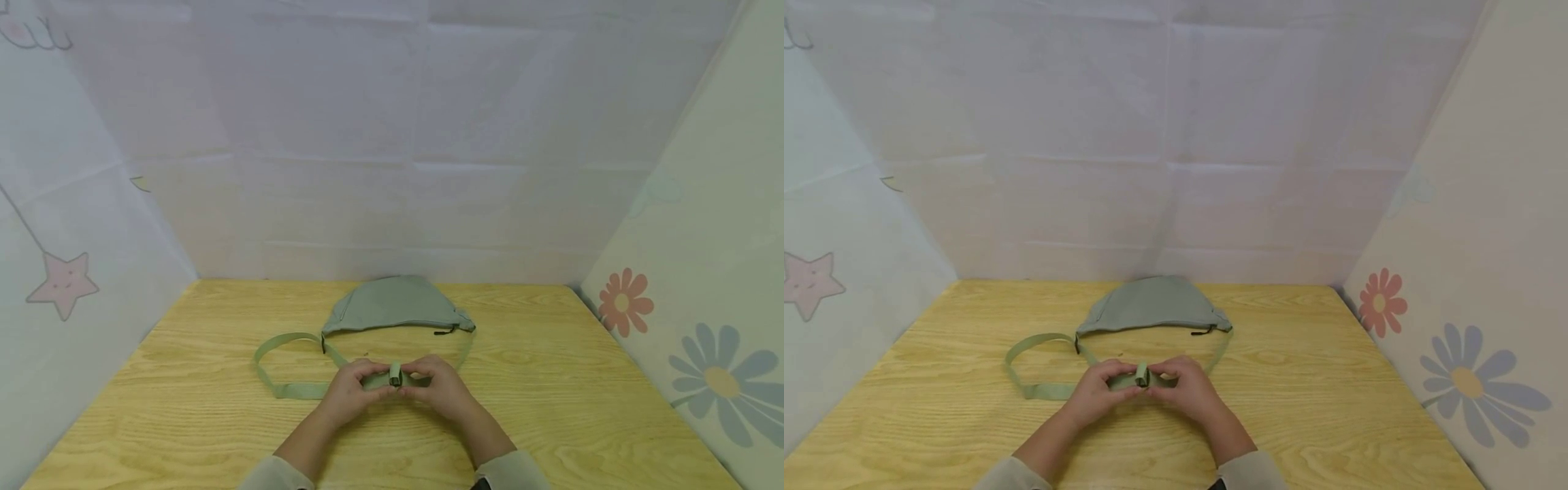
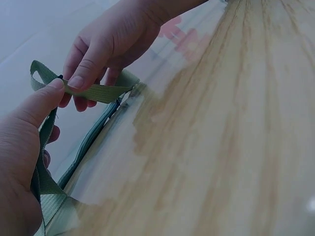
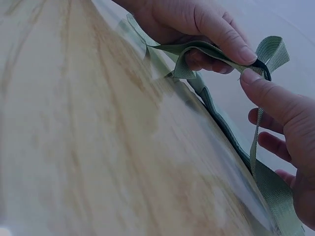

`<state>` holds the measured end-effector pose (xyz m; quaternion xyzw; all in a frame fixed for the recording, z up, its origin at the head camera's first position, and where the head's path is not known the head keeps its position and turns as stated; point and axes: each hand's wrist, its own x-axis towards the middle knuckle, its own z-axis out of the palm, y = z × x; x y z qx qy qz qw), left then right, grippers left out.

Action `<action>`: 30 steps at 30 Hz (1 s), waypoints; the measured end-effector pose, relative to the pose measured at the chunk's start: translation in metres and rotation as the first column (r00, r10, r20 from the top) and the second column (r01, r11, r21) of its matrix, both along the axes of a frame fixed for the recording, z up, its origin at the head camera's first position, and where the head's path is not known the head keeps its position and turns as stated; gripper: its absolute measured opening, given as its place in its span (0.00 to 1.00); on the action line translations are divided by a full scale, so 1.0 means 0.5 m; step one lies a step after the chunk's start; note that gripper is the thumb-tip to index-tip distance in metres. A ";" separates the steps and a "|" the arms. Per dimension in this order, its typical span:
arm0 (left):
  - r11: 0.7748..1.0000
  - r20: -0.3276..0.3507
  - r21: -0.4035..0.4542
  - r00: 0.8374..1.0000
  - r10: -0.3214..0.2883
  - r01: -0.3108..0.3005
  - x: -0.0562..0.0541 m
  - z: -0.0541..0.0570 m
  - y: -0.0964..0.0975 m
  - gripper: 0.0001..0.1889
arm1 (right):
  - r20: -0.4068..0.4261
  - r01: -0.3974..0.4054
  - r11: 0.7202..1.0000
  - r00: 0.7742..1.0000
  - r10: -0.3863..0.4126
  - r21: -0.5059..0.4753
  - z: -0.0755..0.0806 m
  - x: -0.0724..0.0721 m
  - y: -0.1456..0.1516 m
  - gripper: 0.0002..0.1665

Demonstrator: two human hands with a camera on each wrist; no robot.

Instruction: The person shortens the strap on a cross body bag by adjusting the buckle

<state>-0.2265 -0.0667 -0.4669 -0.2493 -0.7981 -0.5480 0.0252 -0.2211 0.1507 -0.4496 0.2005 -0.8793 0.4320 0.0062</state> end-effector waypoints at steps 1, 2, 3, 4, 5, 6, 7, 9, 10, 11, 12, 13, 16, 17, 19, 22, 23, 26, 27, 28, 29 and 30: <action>1.000 0.004 0.000 1.000 -0.001 0.001 0.000 0.001 0.000 0.20 | 0.001 0.002 1.000 1.000 -0.002 -0.002 0.000 0.000 0.000 0.27; 1.000 0.004 -0.001 1.000 0.002 -0.002 0.001 0.001 0.000 0.20 | -0.004 0.004 1.000 1.000 -0.004 0.003 0.000 0.000 -0.001 0.27; 1.000 0.003 -0.001 1.000 0.005 -0.005 0.001 0.001 0.000 0.20 | -0.010 0.004 1.000 1.000 -0.004 0.007 -0.001 0.000 -0.001 0.28; 1.000 0.003 -0.002 1.000 0.007 -0.007 0.000 0.000 0.000 0.20 | -0.016 0.005 1.000 1.000 -0.005 0.012 -0.001 0.000 -0.001 0.28; 1.000 -0.004 -0.005 1.000 0.011 -0.011 0.000 -0.001 0.000 0.20 | -0.028 0.007 1.000 1.000 -0.006 0.025 -0.002 -0.001 -0.001 0.28; 1.000 -0.007 -0.004 1.000 0.013 -0.013 0.000 -0.002 0.000 0.19 | -0.044 0.012 0.999 0.999 -0.010 0.041 -0.003 -0.001 0.000 0.29; 1.000 -0.011 -0.004 1.000 0.017 -0.017 -0.001 -0.003 0.000 0.19 | -0.062 0.017 0.998 0.998 -0.014 0.060 -0.004 -0.002 0.000 0.29; 1.000 -0.017 -0.005 1.000 0.026 -0.026 -0.001 -0.004 0.000 0.19 | -0.106 0.030 0.994 0.994 -0.019 0.106 -0.007 -0.004 0.003 0.29; 1.000 -0.020 -0.004 0.999 0.030 -0.030 -0.001 -0.003 0.000 0.19 | -0.128 0.039 0.991 0.992 -0.022 0.130 -0.009 -0.004 0.005 0.29; 0.999 -0.023 -0.007 0.999 0.034 -0.034 -0.001 -0.003 -0.001 0.19 | -0.154 0.045 0.987 0.988 -0.021 0.154 -0.010 -0.005 0.006 0.29; 0.999 -0.021 -0.007 0.999 0.037 -0.037 -0.001 -0.002 -0.001 0.19 | -0.179 0.048 0.984 0.984 -0.017 0.172 -0.011 -0.006 0.008 0.29; 0.999 -0.022 -0.008 0.999 0.040 -0.040 -0.001 -0.002 -0.002 0.19 | -0.202 0.050 0.980 0.979 -0.010 0.193 -0.013 -0.007 0.009 0.29; 0.999 -0.020 -0.007 0.999 0.050 -0.050 0.000 -0.001 -0.005 0.19 | -0.270 0.044 0.965 0.962 0.028 0.257 -0.016 -0.011 0.012 0.27; 0.999 -0.021 -0.006 0.998 0.052 -0.052 -0.001 -0.001 -0.006 0.19 | -0.291 0.043 0.959 0.956 0.042 0.280 -0.017 -0.012 0.012 0.27; 0.999 -0.024 0.006 0.998 0.050 -0.049 -0.001 -0.001 -0.008 0.19 | -0.315 0.046 0.946 0.947 0.061 0.322 -0.020 -0.015 0.012 0.25; 0.999 -0.011 0.022 0.999 0.046 -0.046 -0.002 -0.001 -0.011 0.20 | -0.344 0.063 0.927 0.936 0.074 0.370 -0.020 -0.017 0.012 0.23; 0.999 -0.008 0.026 0.999 0.045 -0.045 -0.002 -0.001 -0.012 0.20 | -0.351 0.071 0.923 0.934 0.072 0.377 -0.020 -0.018 0.011 0.22; 0.998 0.016 0.028 0.998 0.056 -0.056 -0.002 -0.001 -0.016 0.20 | -0.359 0.095 0.926 0.932 0.046 0.365 -0.020 -0.019 0.012 0.20; 0.997 0.025 0.028 0.998 0.064 -0.065 -0.002 -0.001 -0.017 0.20 | -0.350 0.101 0.933 0.937 0.028 0.345 -0.019 -0.020 0.013 0.20; 0.997 0.029 0.027 0.997 0.073 -0.074 -0.001 -0.002 -0.019 0.20 | -0.332 0.107 0.940 0.943 0.007 0.325 -0.019 -0.021 0.015 0.19; 0.996 0.034 0.028 0.996 0.079 -0.080 -0.001 -0.002 -0.021 0.20 | -0.300 0.106 0.951 0.954 -0.015 0.292 -0.018 -0.022 0.017 0.20; 0.996 0.042 0.028 0.996 0.084 -0.085 -0.002 -0.003 -0.023 0.19 | -0.260 0.104 0.962 0.965 -0.036 0.253 -0.016 -0.022 0.019 0.21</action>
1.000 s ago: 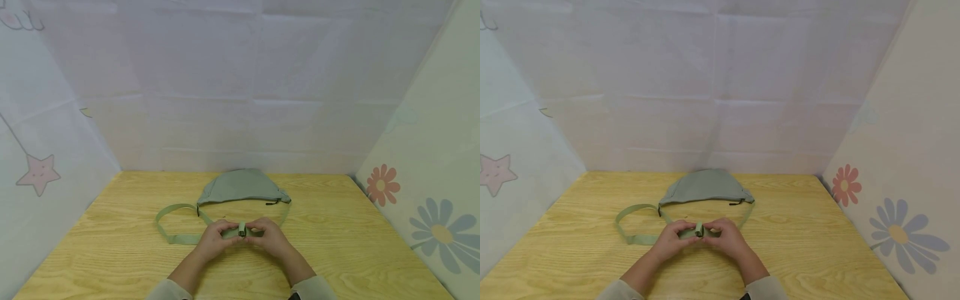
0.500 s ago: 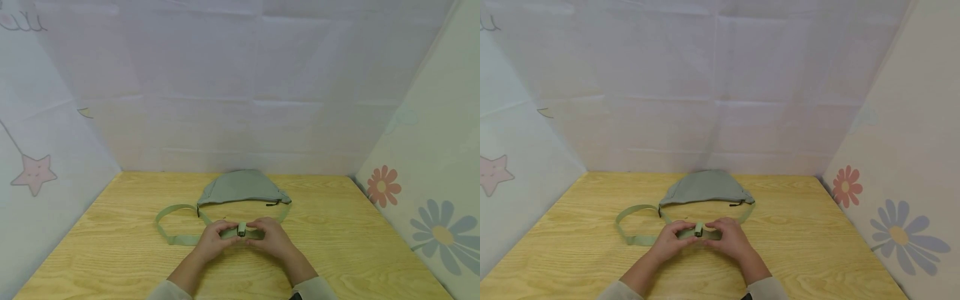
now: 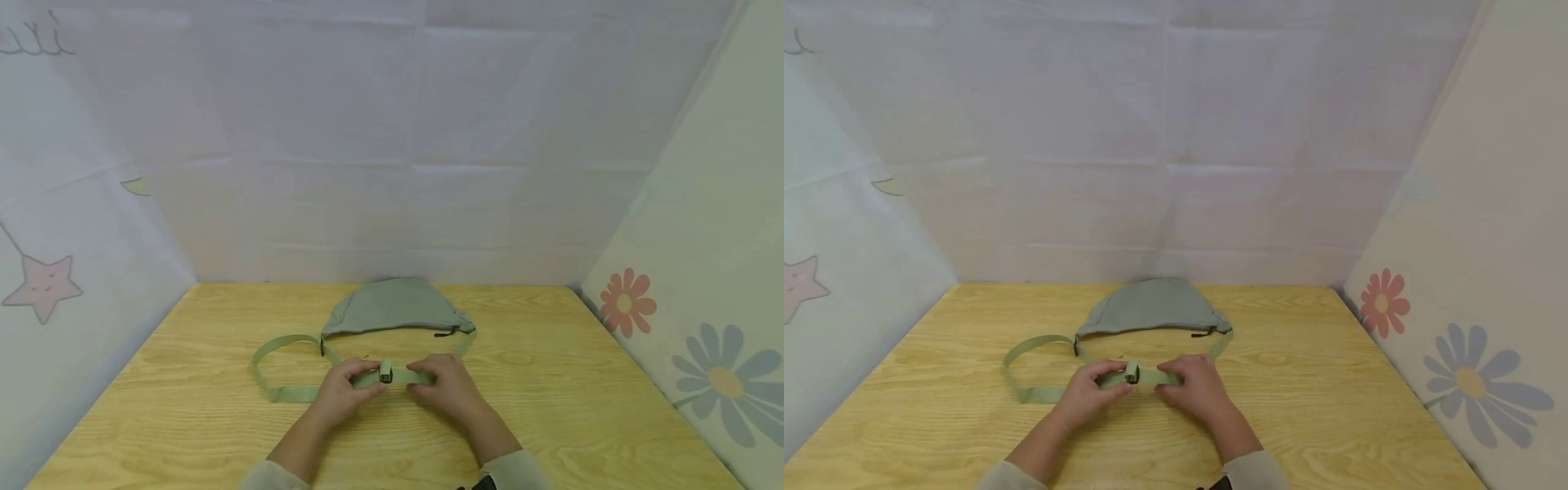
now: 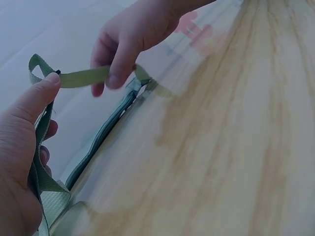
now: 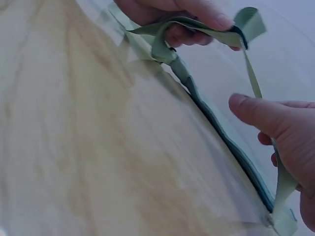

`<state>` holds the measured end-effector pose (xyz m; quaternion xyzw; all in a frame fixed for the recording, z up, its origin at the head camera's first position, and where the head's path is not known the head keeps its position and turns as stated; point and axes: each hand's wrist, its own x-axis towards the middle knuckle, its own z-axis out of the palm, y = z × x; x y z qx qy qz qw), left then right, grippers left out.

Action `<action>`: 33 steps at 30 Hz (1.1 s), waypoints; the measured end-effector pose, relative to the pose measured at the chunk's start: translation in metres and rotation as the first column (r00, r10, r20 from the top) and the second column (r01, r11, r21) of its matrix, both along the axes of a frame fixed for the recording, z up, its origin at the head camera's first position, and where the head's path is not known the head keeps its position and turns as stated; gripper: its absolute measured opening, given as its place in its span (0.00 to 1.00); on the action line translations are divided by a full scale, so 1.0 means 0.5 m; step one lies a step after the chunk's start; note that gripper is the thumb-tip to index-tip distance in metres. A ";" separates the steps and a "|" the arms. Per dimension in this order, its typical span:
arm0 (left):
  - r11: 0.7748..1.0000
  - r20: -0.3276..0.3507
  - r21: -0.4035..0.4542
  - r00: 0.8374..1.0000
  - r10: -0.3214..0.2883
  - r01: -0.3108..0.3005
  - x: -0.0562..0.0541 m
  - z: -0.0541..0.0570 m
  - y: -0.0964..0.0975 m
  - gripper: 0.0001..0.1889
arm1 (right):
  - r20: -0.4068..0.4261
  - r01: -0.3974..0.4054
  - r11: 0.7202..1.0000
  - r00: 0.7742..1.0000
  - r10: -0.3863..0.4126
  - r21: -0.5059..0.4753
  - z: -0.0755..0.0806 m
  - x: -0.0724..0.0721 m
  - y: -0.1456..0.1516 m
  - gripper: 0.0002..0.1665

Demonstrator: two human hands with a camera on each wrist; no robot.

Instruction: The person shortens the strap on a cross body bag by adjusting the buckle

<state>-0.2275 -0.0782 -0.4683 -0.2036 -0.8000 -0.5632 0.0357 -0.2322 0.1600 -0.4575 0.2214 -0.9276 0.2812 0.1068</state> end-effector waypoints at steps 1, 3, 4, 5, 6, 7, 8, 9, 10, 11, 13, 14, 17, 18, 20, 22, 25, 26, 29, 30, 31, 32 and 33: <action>1.000 0.005 0.004 1.000 0.002 -0.002 0.000 0.001 -0.002 0.19 | 0.048 0.009 0.999 0.999 -0.006 -0.045 0.003 -0.001 0.003 0.21; 1.000 0.016 0.011 1.000 -0.001 0.001 -0.002 0.002 -0.004 0.19 | 0.137 0.017 0.992 0.991 0.000 -0.122 0.011 -0.001 0.008 0.24; 1.000 0.020 0.015 1.000 -0.006 0.006 -0.002 0.002 -0.006 0.20 | 0.176 0.020 0.989 0.984 0.006 -0.149 0.015 0.001 0.009 0.25; 1.000 0.023 0.019 1.000 -0.013 0.013 -0.002 0.003 -0.007 0.20 | 0.210 0.022 0.984 0.978 0.016 -0.178 0.019 0.002 0.010 0.26; 0.999 0.031 0.026 0.999 -0.022 0.021 -0.003 0.004 -0.008 0.20 | 0.232 0.023 0.981 0.972 0.023 -0.195 0.023 0.004 0.011 0.26; 0.999 0.035 0.030 0.999 -0.028 0.027 -0.003 0.005 -0.010 0.20 | 0.246 0.022 0.978 0.969 0.030 -0.206 0.026 0.005 0.011 0.26; 0.999 0.044 0.036 0.999 -0.031 0.029 -0.002 0.006 -0.012 0.20 | 0.253 0.020 0.976 0.967 0.035 -0.215 0.028 0.007 0.011 0.26; 0.999 0.050 0.040 0.998 -0.031 0.029 -0.002 0.007 -0.014 0.20 | 0.257 0.021 0.975 0.966 0.038 -0.222 0.030 0.008 0.011 0.25; 0.999 0.058 0.046 0.998 -0.031 0.029 -0.002 0.008 -0.016 0.21 | 0.257 0.019 0.973 0.965 0.042 -0.228 0.031 0.010 0.010 0.25; 0.998 0.067 0.050 0.997 -0.028 0.025 -0.002 0.009 -0.019 0.21 | 0.253 0.013 0.972 0.966 0.049 -0.235 0.032 0.011 0.009 0.25; 0.998 0.083 0.053 0.996 -0.019 0.014 -0.002 0.009 -0.023 0.21 | 0.237 -0.008 0.972 0.969 0.066 -0.237 0.033 0.013 0.006 0.25; 0.998 0.091 0.056 0.996 -0.018 0.013 -0.002 0.009 -0.026 0.21 | 0.230 -0.019 0.971 0.970 0.075 -0.236 0.034 0.014 0.005 0.25; 0.999 0.094 0.052 0.995 -0.017 0.012 -0.006 0.008 -0.030 0.21 | 0.206 -0.043 0.973 0.974 0.090 -0.225 0.036 0.017 0.000 0.25; 0.999 0.091 0.048 0.996 -0.017 0.013 -0.007 0.007 -0.031 0.22 | 0.198 -0.043 0.974 0.976 0.088 -0.222 0.037 0.018 -0.001 0.24; 0.999 0.087 0.043 0.996 -0.018 0.014 -0.009 0.006 -0.032 0.22 | 0.189 -0.034 0.973 0.979 0.078 -0.227 0.037 0.019 -0.002 0.23; 0.999 0.087 0.040 0.996 -0.016 0.012 -0.009 0.005 -0.032 0.22 | 0.190 -0.016 0.971 0.980 0.062 -0.238 0.037 0.020 -0.002 0.22; 0.999 0.097 0.049 0.995 -0.025 0.020 -0.009 0.005 -0.034 0.23 | 0.213 0.006 0.963 0.976 0.054 -0.269 0.037 0.020 -0.003 0.21; 0.998 0.098 0.053 0.995 -0.031 0.025 -0.008 0.006 -0.035 0.23 | 0.225 0.012 0.961 0.973 0.053 -0.277 0.036 0.019 -0.003 0.21; 0.997 0.099 0.062 0.994 -0.049 0.043 -0.007 0.008 -0.037 0.23 | 0.247 0.019 0.954 0.967 0.058 -0.299 0.037 0.019 -0.003 0.20; 0.997 0.095 0.062 0.994 -0.051 0.046 -0.007 0.009 -0.037 0.23 | 0.248 0.015 0.952 0.967 0.064 -0.304 0.038 0.020 -0.004 0.20; 0.997 0.094 0.065 0.994 -0.057 0.051 -0.006 0.010 -0.037 0.23 | 0.247 0.010 0.951 0.966 0.070 -0.308 0.039 0.020 -0.004 0.20; 0.996 0.092 0.064 0.994 -0.060 0.054 -0.005 0.011 -0.037 0.23 | 0.246 0.004 0.950 0.966 0.077 -0.311 0.040 0.021 -0.005 0.21; 0.996 0.094 0.063 0.994 -0.062 0.056 -0.005 0.010 -0.037 0.23 | 0.240 -0.004 0.949 0.967 0.084 -0.314 0.041 0.021 -0.006 0.21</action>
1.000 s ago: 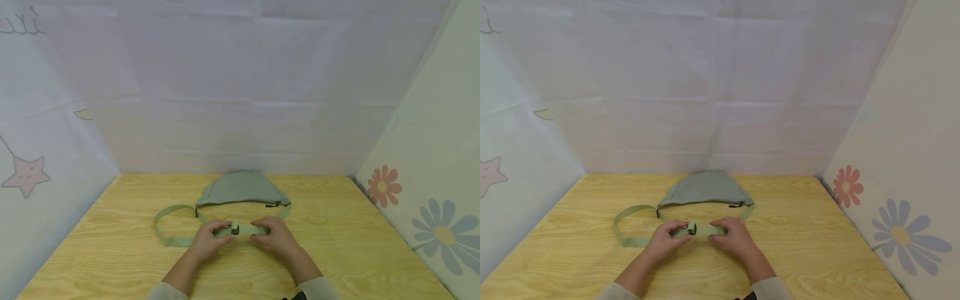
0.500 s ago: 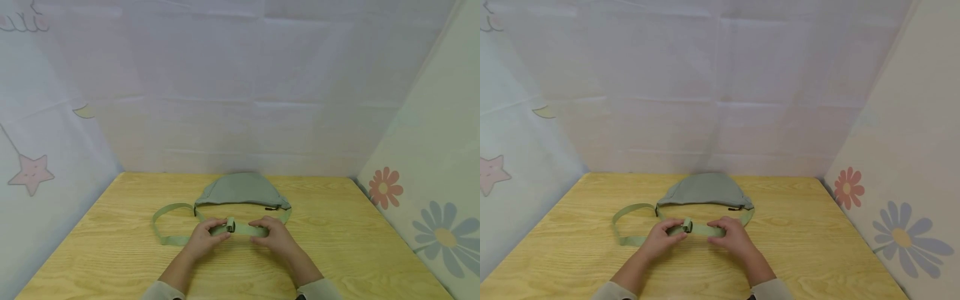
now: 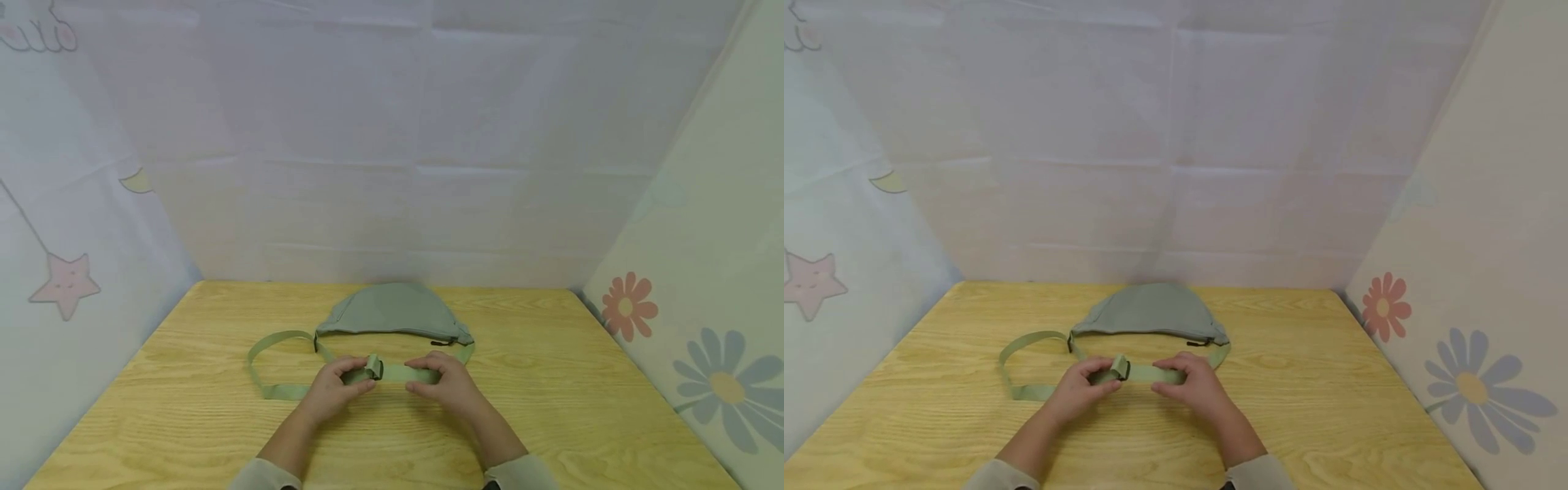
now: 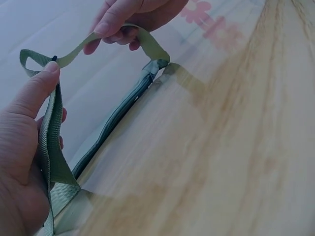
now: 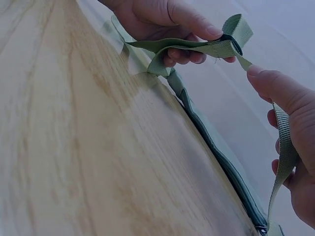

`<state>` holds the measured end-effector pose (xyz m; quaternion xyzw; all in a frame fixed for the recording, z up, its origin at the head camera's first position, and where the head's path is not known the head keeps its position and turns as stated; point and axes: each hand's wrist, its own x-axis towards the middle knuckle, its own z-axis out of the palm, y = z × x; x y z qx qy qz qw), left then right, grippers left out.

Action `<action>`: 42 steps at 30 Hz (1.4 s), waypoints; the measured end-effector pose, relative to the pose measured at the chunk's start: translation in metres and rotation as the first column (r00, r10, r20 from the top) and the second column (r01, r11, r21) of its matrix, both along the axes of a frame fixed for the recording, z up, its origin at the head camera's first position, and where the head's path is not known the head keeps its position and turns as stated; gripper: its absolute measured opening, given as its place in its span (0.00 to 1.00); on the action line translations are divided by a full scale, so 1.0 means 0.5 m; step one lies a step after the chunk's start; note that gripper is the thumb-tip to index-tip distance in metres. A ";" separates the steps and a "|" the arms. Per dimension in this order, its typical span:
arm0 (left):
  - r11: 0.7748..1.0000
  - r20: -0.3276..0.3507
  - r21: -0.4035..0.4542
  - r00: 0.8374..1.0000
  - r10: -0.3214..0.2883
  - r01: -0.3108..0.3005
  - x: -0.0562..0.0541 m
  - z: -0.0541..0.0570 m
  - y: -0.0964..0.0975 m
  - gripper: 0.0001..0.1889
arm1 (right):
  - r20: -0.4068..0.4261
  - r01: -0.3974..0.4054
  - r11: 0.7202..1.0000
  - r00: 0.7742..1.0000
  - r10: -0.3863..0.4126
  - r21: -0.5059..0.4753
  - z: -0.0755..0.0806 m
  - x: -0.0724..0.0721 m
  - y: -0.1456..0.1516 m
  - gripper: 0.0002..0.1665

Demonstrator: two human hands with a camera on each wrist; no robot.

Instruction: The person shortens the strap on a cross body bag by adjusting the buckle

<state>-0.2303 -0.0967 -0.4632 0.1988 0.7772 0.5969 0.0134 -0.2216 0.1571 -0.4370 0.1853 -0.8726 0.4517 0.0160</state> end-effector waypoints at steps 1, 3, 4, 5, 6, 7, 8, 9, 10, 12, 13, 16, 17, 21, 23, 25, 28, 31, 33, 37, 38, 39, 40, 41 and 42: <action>1.000 -0.005 -0.004 1.000 -0.002 0.002 -0.001 -0.001 0.000 0.23 | -0.005 -0.006 1.000 1.000 0.006 -0.001 0.001 0.000 -0.001 0.21; 1.000 -0.007 -0.012 1.000 -0.002 0.002 -0.001 -0.002 0.001 0.23 | -0.010 -0.016 1.000 1.000 0.016 -0.002 0.002 0.001 -0.003 0.22; 1.000 -0.006 -0.009 1.000 -0.008 0.008 -0.001 -0.002 0.002 0.23 | -0.013 -0.014 1.000 1.000 0.014 0.000 0.002 0.001 -0.004 0.22; 1.000 -0.003 -0.007 1.000 -0.010 0.010 -0.002 -0.002 0.002 0.23 | -0.009 -0.008 1.000 1.000 0.008 -0.002 0.002 0.002 -0.005 0.22; 1.000 -0.001 0.000 1.000 -0.014 0.014 -0.003 -0.003 0.003 0.22 | -0.003 -0.001 1.000 1.000 0.001 -0.008 0.002 0.002 -0.005 0.21; 1.000 0.000 0.007 1.000 -0.015 0.015 -0.003 -0.003 0.003 0.22 | 0.008 0.005 1.000 1.000 -0.005 -0.015 0.002 0.002 -0.006 0.21; 1.000 0.008 0.016 1.000 -0.016 0.016 -0.004 -0.002 0.003 0.21 | 0.020 0.010 1.000 1.000 -0.009 -0.027 0.003 0.003 -0.006 0.21; 1.000 0.005 0.024 1.000 -0.020 0.020 -0.004 -0.002 0.004 0.21 | 0.036 0.015 0.999 0.999 -0.013 -0.040 0.003 0.002 -0.006 0.21; 0.999 0.010 0.032 1.000 -0.024 0.024 -0.005 -0.002 0.004 0.20 | 0.050 0.018 0.999 0.999 -0.015 -0.052 0.002 0.002 -0.007 0.21; 0.999 0.011 0.039 0.999 -0.030 0.030 -0.005 -0.003 0.005 0.19 | 0.071 0.019 0.998 0.997 -0.014 -0.066 -0.001 0.001 -0.008 0.21; 0.999 0.008 0.036 0.999 -0.032 0.032 -0.005 -0.003 0.004 0.19 | 0.065 0.014 0.998 0.998 -0.010 -0.059 -0.002 -0.001 -0.009 0.21; 0.998 0.005 0.042 0.999 -0.051 0.051 -0.005 -0.003 0.004 0.20 | 0.020 -0.005 1.000 1.000 0.005 -0.016 -0.008 -0.004 -0.012 0.24; 0.997 0.002 0.044 0.998 -0.057 0.057 -0.005 -0.004 0.004 0.20 | -0.001 -0.009 1.000 1.000 0.009 0.000 -0.010 -0.004 -0.013 0.25; 0.995 0.002 0.059 0.997 -0.082 0.081 -0.004 -0.003 0.005 0.21 | -0.075 -0.022 0.999 0.997 0.025 0.042 -0.011 -0.002 -0.017 0.25; 0.995 0.002 0.061 0.997 -0.083 0.083 -0.004 -0.003 0.005 0.22 | -0.092 -0.011 0.999 0.996 0.015 0.052 -0.012 0.000 -0.018 0.24; 0.995 0.003 0.063 0.997 -0.082 0.081 -0.003 -0.002 0.005 0.22 | -0.082 0.005 0.999 0.997 -0.001 0.045 -0.013 0.001 -0.019 0.21; 0.995 0.007 0.064 0.997 -0.078 0.077 -0.002 -0.002 0.005 0.21 | -0.046 0.017 1.000 0.999 -0.017 -0.004 -0.018 0.000 -0.021 0.20; 0.993 0.005 0.073 0.996 -0.094 0.093 -0.001 -0.003 0.006 0.20 | -0.010 0.011 0.996 1.000 -0.012 -0.088 -0.023 0.000 -0.024 0.19; 0.992 -0.005 0.074 0.995 -0.103 0.103 -0.001 -0.004 0.007 0.19 | -0.004 0.004 0.992 1.000 -0.005 -0.129 -0.025 0.000 -0.025 0.19; 0.989 -0.015 0.080 0.993 -0.120 0.121 0.000 -0.006 0.011 0.18 | 0.022 0.007 0.984 1.000 -0.004 -0.178 -0.022 0.003 -0.030 0.19; 0.988 -0.013 0.086 0.992 -0.125 0.126 0.000 -0.006 0.012 0.18 | 0.022 0.008 0.983 1.000 -0.004 -0.182 -0.021 0.004 -0.032 0.19; 0.987 -0.008 0.094 0.991 -0.132 0.133 0.000 -0.007 0.014 0.18 | 0.026 0.011 0.983 1.000 -0.006 -0.183 -0.020 0.005 -0.033 0.19; 0.985 -0.003 0.101 0.991 -0.137 0.137 0.000 -0.007 0.015 0.18 | 0.028 0.012 0.982 1.000 -0.006 -0.186 -0.019 0.006 -0.034 0.19; 0.984 0.001 0.108 0.990 -0.143 0.142 0.000 -0.008 0.017 0.19 | 0.025 0.014 0.983 1.000 -0.009 -0.185 -0.019 0.007 -0.036 0.19; 0.982 0.007 0.116 0.989 -0.150 0.148 0.000 -0.008 0.018 0.19 | 0.021 0.015 0.984 1.000 -0.012 -0.180 -0.018 0.008 -0.037 0.19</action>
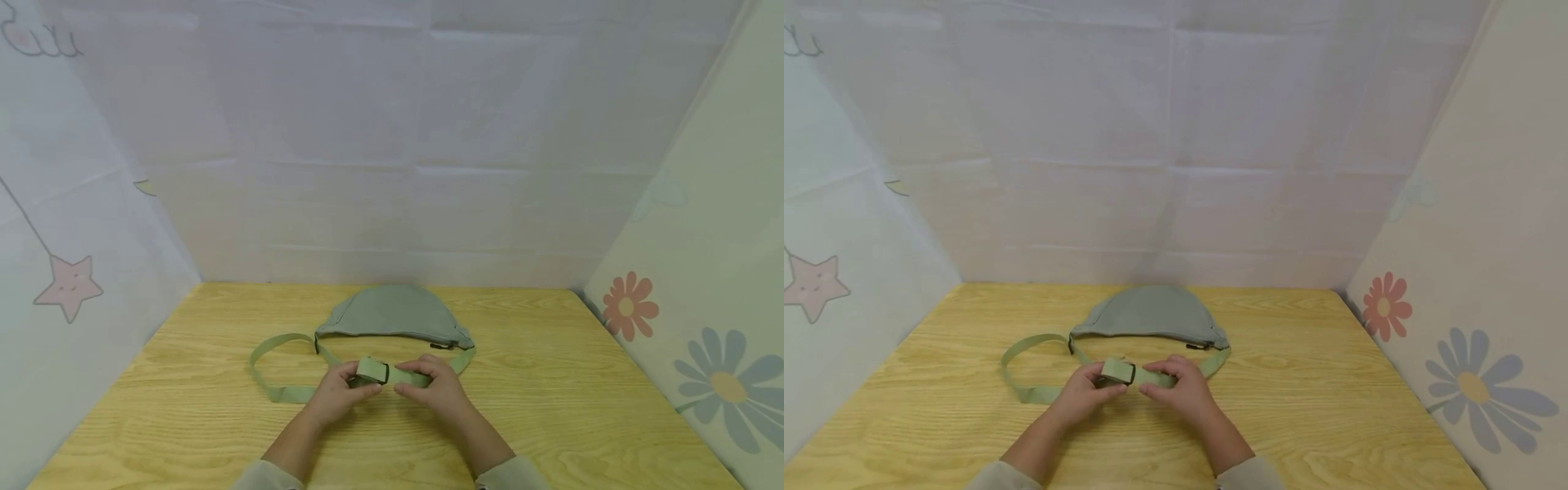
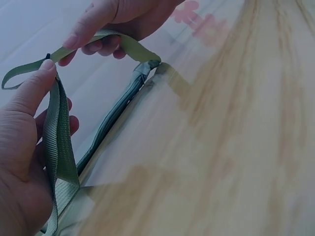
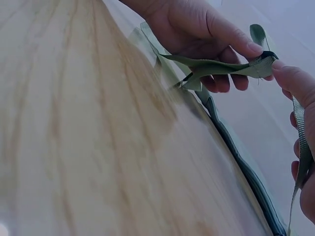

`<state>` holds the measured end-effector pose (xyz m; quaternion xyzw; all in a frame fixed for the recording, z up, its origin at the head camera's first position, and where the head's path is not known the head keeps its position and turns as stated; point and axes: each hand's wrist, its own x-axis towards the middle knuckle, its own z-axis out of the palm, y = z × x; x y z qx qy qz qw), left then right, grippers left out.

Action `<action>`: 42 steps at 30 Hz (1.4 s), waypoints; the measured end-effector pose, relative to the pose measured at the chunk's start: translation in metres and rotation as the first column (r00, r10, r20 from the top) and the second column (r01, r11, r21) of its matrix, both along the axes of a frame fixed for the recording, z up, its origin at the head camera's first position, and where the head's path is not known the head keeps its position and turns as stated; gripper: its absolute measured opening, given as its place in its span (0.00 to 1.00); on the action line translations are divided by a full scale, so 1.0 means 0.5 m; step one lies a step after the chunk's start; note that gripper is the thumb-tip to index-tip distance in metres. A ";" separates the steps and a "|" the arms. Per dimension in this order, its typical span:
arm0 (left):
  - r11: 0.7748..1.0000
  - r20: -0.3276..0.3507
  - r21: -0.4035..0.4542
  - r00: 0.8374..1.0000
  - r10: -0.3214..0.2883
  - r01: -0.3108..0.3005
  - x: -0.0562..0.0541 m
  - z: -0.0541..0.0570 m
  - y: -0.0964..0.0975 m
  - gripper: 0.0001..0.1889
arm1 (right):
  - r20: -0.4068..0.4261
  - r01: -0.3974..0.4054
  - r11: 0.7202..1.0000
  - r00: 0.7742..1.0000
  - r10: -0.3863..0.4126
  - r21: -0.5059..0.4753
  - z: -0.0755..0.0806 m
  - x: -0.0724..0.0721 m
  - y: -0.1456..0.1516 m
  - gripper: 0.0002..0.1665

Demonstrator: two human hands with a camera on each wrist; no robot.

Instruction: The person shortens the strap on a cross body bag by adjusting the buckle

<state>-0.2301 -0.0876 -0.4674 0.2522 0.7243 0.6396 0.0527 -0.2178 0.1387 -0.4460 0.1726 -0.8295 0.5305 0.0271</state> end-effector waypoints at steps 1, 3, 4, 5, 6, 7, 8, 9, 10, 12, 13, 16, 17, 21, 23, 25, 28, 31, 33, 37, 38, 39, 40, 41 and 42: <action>1.000 0.000 0.006 1.000 -0.010 0.010 0.000 -0.001 0.001 0.20 | -0.009 -0.002 1.000 1.000 0.002 -0.001 0.000 0.001 -0.001 0.19; 0.999 0.005 0.014 1.000 -0.030 0.030 0.001 -0.002 0.004 0.21 | -0.022 0.000 1.000 1.000 0.000 0.003 0.000 0.002 -0.003 0.19; 0.999 0.006 0.017 0.999 -0.045 0.045 0.001 -0.002 0.005 0.21 | -0.031 0.000 1.000 1.000 0.000 0.008 0.000 0.003 -0.004 0.19; 0.998 0.005 0.019 0.998 -0.060 0.060 0.001 -0.003 0.006 0.21 | -0.034 -0.002 1.000 0.999 0.003 0.008 0.001 0.004 -0.005 0.20; 0.997 0.005 0.019 0.997 -0.071 0.071 0.001 -0.003 0.006 0.21 | -0.039 -0.005 1.000 0.999 0.006 0.012 0.001 0.005 -0.006 0.20; 0.997 0.002 0.019 0.997 -0.077 0.077 0.001 -0.003 0.007 0.21 | -0.044 -0.010 1.000 0.999 0.010 0.011 0.002 0.005 -0.006 0.21; 0.997 0.004 0.016 0.997 -0.077 0.077 0.000 -0.003 0.008 0.21 | -0.051 -0.011 1.000 0.999 0.012 0.020 0.002 0.006 -0.007 0.22; 0.997 0.002 0.011 0.997 -0.073 0.073 0.000 -0.003 0.009 0.21 | -0.055 -0.015 1.000 0.998 0.017 0.025 0.003 0.006 -0.007 0.23; 0.998 -0.002 0.007 0.998 -0.063 0.063 0.000 -0.004 0.009 0.20 | -0.065 -0.018 0.999 0.998 0.020 0.034 0.003 0.007 -0.007 0.24; 0.999 -0.007 -0.002 0.999 -0.035 0.035 0.000 -0.004 0.010 0.19 | -0.082 -0.020 0.998 0.996 0.025 0.058 0.003 0.007 -0.007 0.27; 1.000 -0.014 -0.005 1.000 -0.023 0.023 0.000 -0.004 0.011 0.19 | -0.089 -0.020 0.997 0.996 0.026 0.073 0.003 0.007 -0.006 0.29; 1.000 -0.026 -0.005 1.000 -0.013 0.013 0.001 -0.004 0.011 0.18 | -0.113 -0.007 0.990 0.993 0.024 0.140 0.002 0.006 -0.003 0.32; 1.000 -0.023 -0.003 1.000 -0.015 0.015 0.001 -0.004 0.010 0.18 | -0.123 0.000 0.985 0.992 0.021 0.170 0.001 0.005 -0.002 0.33; 1.000 -0.008 0.008 1.000 -0.022 0.022 0.002 -0.003 0.008 0.19 | -0.148 0.032 0.964 0.989 0.008 0.265 0.001 0.003 0.005 0.32; 1.000 0.003 0.009 1.000 -0.019 0.019 0.003 -0.002 0.007 0.19 | -0.167 0.045 0.948 0.986 0.008 0.314 0.001 0.001 0.010 0.32; 1.000 0.009 0.005 1.000 -0.015 0.015 0.004 0.000 0.006 0.20 | -0.181 0.049 0.936 0.983 0.016 0.348 0.000 -0.003 0.016 0.31; 1.000 0.015 -0.010 1.000 -0.003 0.003 0.004 0.002 0.006 0.21 | -0.198 0.053 0.918 0.980 0.028 0.392 -0.003 -0.009 0.025 0.29; 1.000 0.023 -0.018 1.000 0.006 -0.006 0.004 0.004 0.005 0.21 | -0.211 0.052 0.908 0.977 0.041 0.416 -0.007 -0.013 0.030 0.27; 1.000 0.026 -0.016 1.000 0.012 -0.011 0.004 0.004 0.005 0.21 | -0.228 0.060 0.905 0.973 0.042 0.422 -0.009 -0.013 0.032 0.25; 1.000 0.026 0.004 0.999 0.025 -0.025 0.004 0.004 0.005 0.21 | -0.235 0.086 0.918 0.972 0.008 0.386 -0.013 -0.010 0.034 0.17; 0.999 0.020 0.006 0.999 0.033 -0.033 0.003 0.004 0.005 0.21 | -0.232 0.090 0.923 0.973 -0.002 0.373 -0.013 -0.009 0.035 0.15; 0.999 0.016 0.010 0.999 0.039 -0.039 0.003 0.003 0.005 0.21 | -0.227 0.092 0.930 0.974 -0.009 0.357 -0.013 -0.007 0.035 0.14; 0.999 0.011 0.013 0.999 0.044 -0.044 0.003 0.003 0.005 0.20 | -0.222 0.091 0.934 0.975 -0.013 0.347 -0.012 -0.006 0.035 0.13; 0.999 0.009 0.015 0.999 0.048 -0.048 0.002 0.003 0.005 0.20 | -0.216 0.086 0.936 0.976 -0.011 0.340 -0.012 -0.005 0.034 0.14; 0.998 0.005 0.016 0.999 0.053 -0.053 0.001 0.003 0.005 0.20 | -0.210 0.080 0.938 0.978 -0.008 0.336 -0.010 -0.005 0.034 0.15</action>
